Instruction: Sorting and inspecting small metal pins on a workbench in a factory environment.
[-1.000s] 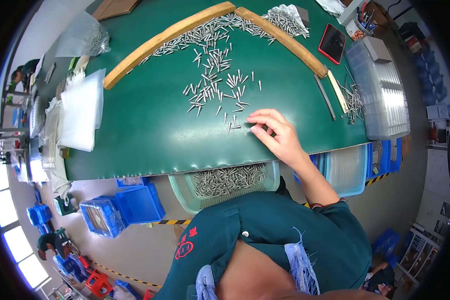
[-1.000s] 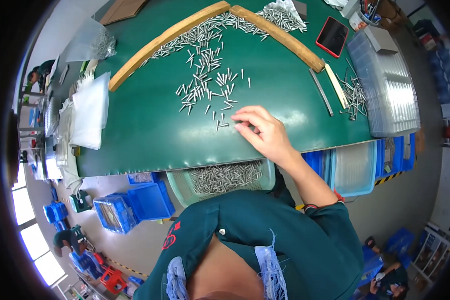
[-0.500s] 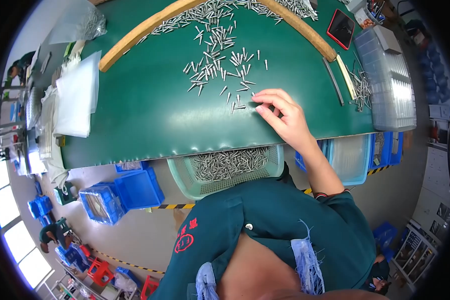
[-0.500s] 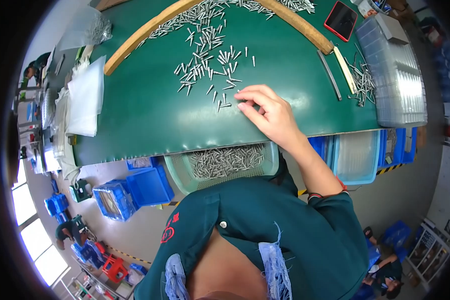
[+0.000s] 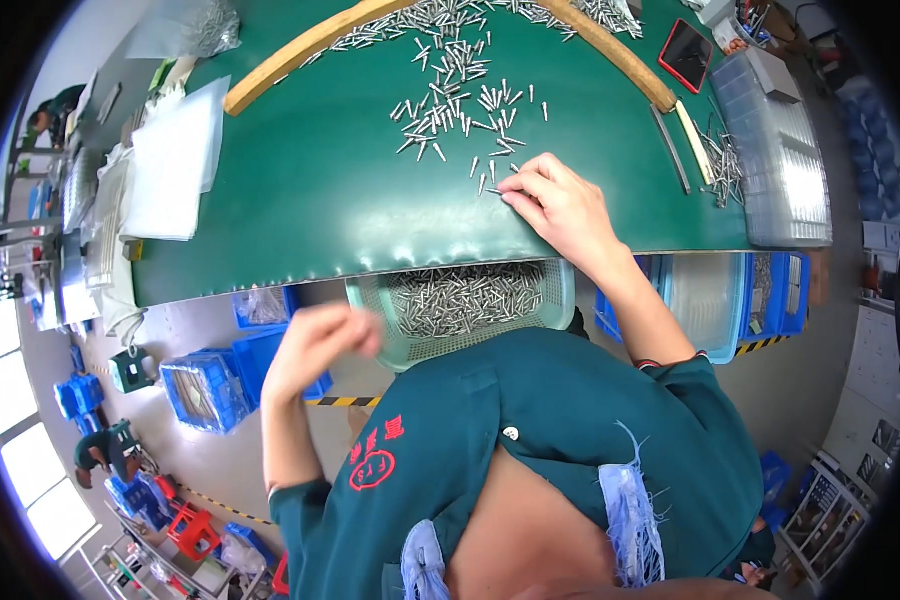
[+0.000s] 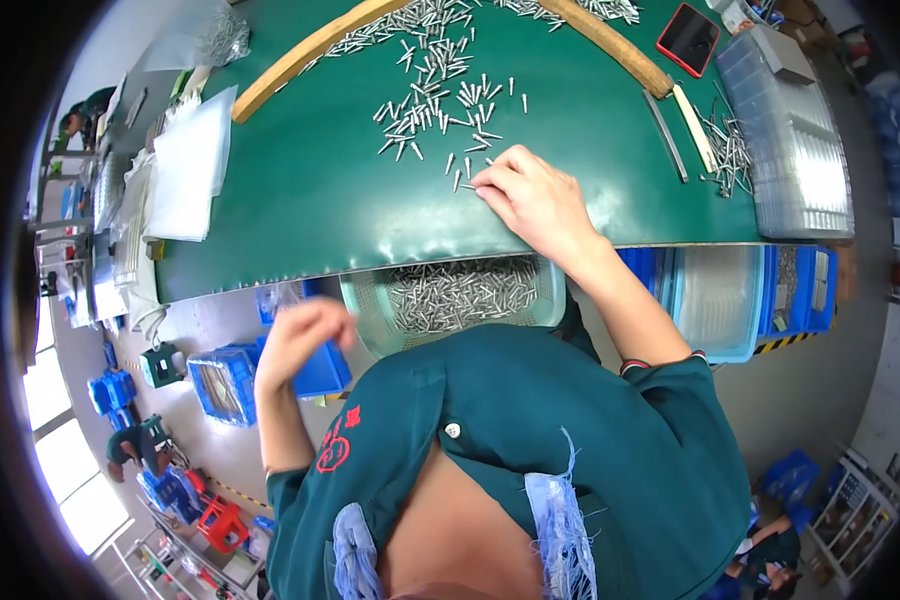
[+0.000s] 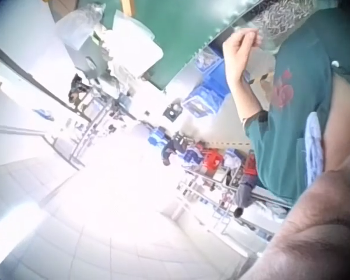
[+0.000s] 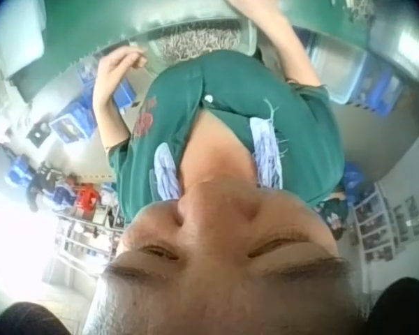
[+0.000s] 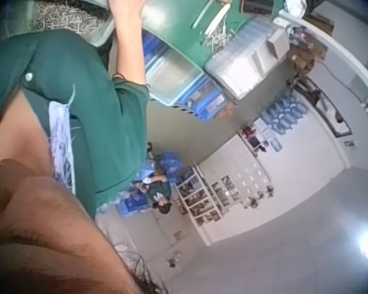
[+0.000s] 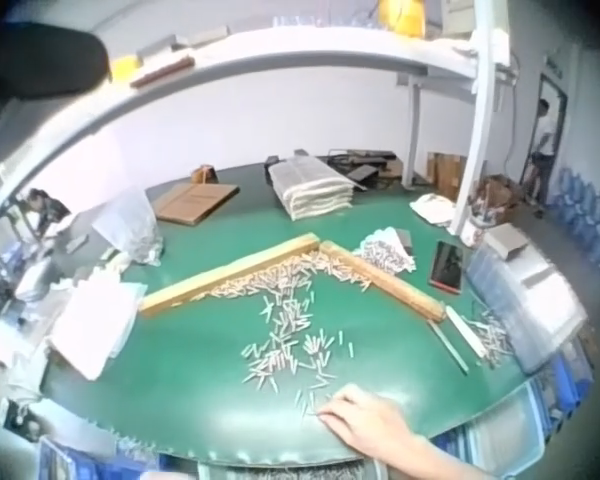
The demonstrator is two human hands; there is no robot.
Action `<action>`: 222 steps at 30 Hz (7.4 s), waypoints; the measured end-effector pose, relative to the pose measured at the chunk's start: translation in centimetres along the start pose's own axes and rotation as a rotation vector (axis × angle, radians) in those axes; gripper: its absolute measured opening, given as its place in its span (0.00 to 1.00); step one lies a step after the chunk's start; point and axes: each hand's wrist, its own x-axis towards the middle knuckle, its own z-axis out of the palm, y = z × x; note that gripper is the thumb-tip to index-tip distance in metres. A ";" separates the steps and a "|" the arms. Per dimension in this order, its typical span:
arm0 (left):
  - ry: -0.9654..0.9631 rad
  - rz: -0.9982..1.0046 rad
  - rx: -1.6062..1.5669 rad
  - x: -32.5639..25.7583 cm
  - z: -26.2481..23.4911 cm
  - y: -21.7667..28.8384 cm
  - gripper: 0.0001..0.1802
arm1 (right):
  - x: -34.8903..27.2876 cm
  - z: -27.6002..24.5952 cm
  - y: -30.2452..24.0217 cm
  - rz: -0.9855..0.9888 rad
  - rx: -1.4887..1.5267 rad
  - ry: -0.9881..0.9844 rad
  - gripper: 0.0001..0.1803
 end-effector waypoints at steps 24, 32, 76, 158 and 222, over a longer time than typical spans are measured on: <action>0.434 0.422 0.765 16.0 5.1 1.4 0.11 | 7.3 -3.2 2.7 -0.050 -0.109 0.051 0.07; 0.540 0.495 0.758 16.1 5.7 0.9 0.08 | 17.5 -10.4 12.5 0.180 -0.171 0.491 0.22; 0.512 0.318 0.748 11.6 7.6 0.9 0.13 | -2.0 -1.5 -0.5 0.056 -0.104 -0.074 0.09; 0.558 0.320 0.714 8.8 8.0 -0.1 0.11 | 0.5 1.3 -2.9 -0.172 -0.017 -0.219 0.14; -0.242 -0.092 -0.643 6.7 7.9 2.0 0.22 | -2.7 -1.7 -5.2 0.186 0.826 -0.365 0.25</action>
